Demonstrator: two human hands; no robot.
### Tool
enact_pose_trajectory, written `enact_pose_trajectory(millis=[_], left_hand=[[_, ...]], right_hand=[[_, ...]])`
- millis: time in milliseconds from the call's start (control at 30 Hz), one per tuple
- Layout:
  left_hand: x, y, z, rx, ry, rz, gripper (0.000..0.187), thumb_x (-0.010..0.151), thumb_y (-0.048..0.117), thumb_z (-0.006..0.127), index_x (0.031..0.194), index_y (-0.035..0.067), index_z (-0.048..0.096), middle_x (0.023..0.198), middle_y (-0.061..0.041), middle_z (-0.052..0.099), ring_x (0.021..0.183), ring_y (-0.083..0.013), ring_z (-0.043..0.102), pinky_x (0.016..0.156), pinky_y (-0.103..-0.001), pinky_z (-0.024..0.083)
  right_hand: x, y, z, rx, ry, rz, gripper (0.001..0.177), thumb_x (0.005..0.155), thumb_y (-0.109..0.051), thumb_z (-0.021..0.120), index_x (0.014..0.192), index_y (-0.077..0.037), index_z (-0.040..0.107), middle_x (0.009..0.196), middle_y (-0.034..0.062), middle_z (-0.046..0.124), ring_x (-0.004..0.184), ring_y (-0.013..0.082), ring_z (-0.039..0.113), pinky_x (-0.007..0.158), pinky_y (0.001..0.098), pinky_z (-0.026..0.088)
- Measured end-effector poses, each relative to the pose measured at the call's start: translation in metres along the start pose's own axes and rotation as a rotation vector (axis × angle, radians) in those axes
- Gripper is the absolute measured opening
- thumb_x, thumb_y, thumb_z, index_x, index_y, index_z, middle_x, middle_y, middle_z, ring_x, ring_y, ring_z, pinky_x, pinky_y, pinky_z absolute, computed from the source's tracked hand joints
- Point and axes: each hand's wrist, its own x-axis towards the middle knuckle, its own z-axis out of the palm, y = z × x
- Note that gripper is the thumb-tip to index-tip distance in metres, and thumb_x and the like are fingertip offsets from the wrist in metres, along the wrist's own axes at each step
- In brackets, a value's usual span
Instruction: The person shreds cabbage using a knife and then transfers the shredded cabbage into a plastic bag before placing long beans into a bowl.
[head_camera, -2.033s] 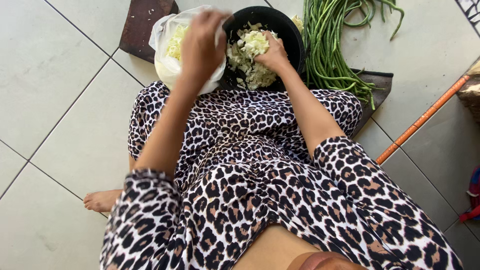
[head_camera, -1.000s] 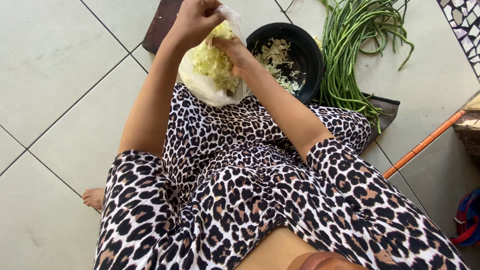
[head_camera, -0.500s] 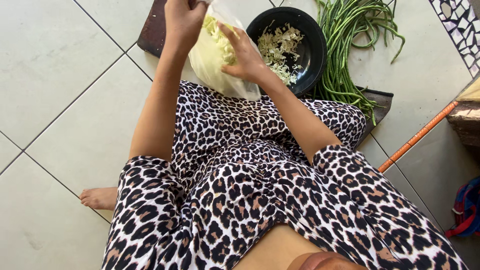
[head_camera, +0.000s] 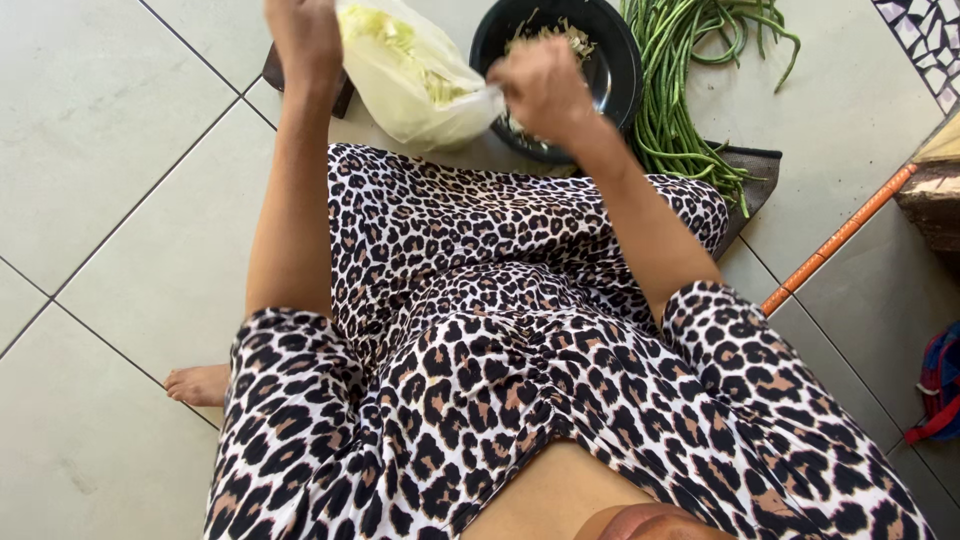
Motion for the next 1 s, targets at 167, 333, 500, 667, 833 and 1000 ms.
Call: enact_pose_trajectory(millis=[167,333,500,667,833,1000], left_hand=[[-0.045,0.079,-0.06,-0.142,0.193,-0.086,0.012,0.106,0.004,0.056,0.099,-0.003,0.062,0.084,0.001,0.062,0.074,-0.0088,0.051,0.066,-0.029,0.043],[-0.098,0.111,-0.072,-0.039,0.158,-0.395,0.02,0.104,0.011,0.058,0.121,0.005,0.068,0.074,0.002,0.048,0.061,-0.0078,0.047,0.054,-0.025,0.042],[-0.094,0.084,-0.061,0.11,0.051,-0.176,0.013,0.109,0.01,0.06,0.115,0.002,0.067,0.088,0.0,0.071,0.079,-0.0055,0.062,0.071,-0.024,0.05],[-0.077,0.096,-0.037,0.064,0.046,-0.193,0.013,0.11,0.012,0.058,0.113,0.003,0.067,0.086,-0.003,0.066,0.077,-0.0088,0.057,0.071,-0.026,0.05],[-0.089,0.141,-0.008,0.2,-0.032,-0.107,0.023,0.099,0.009,0.065,0.121,0.003,0.063,0.096,-0.007,0.061,0.083,-0.0156,0.059,0.074,-0.03,0.052],[-0.117,0.169,0.028,0.358,-0.12,0.348,0.018,0.099,0.001,0.067,0.117,0.004,0.066,0.109,-0.011,0.068,0.106,-0.0271,0.065,0.098,-0.04,0.05]], right_hand=[[0.034,0.009,-0.036,0.02,0.353,-0.184,0.016,0.1,-0.001,0.068,0.104,-0.012,0.078,0.091,0.0032,0.071,0.082,0.0197,0.064,0.071,0.0378,0.051],[0.023,-0.028,-0.03,0.169,0.406,-0.223,0.017,0.099,0.002,0.066,0.103,-0.011,0.077,0.093,0.0037,0.068,0.081,0.0183,0.064,0.07,0.0359,0.052],[-0.022,-0.069,-0.029,0.381,0.279,-0.046,0.017,0.101,0.005,0.063,0.102,-0.006,0.076,0.088,0.0061,0.061,0.071,0.0203,0.057,0.062,0.0369,0.047],[-0.064,-0.078,-0.036,0.484,0.405,0.114,0.015,0.098,0.004,0.061,0.1,-0.004,0.073,0.089,0.0066,0.061,0.069,0.0165,0.056,0.061,0.0324,0.046],[-0.088,-0.055,-0.028,0.506,0.32,0.209,0.014,0.096,0.004,0.061,0.1,-0.002,0.073,0.09,0.0078,0.063,0.066,0.0154,0.055,0.059,0.0321,0.044],[-0.114,-0.065,-0.004,0.642,0.267,0.223,0.013,0.093,0.002,0.061,0.098,-0.002,0.073,0.091,0.0052,0.066,0.066,0.0123,0.057,0.056,0.0271,0.047]])
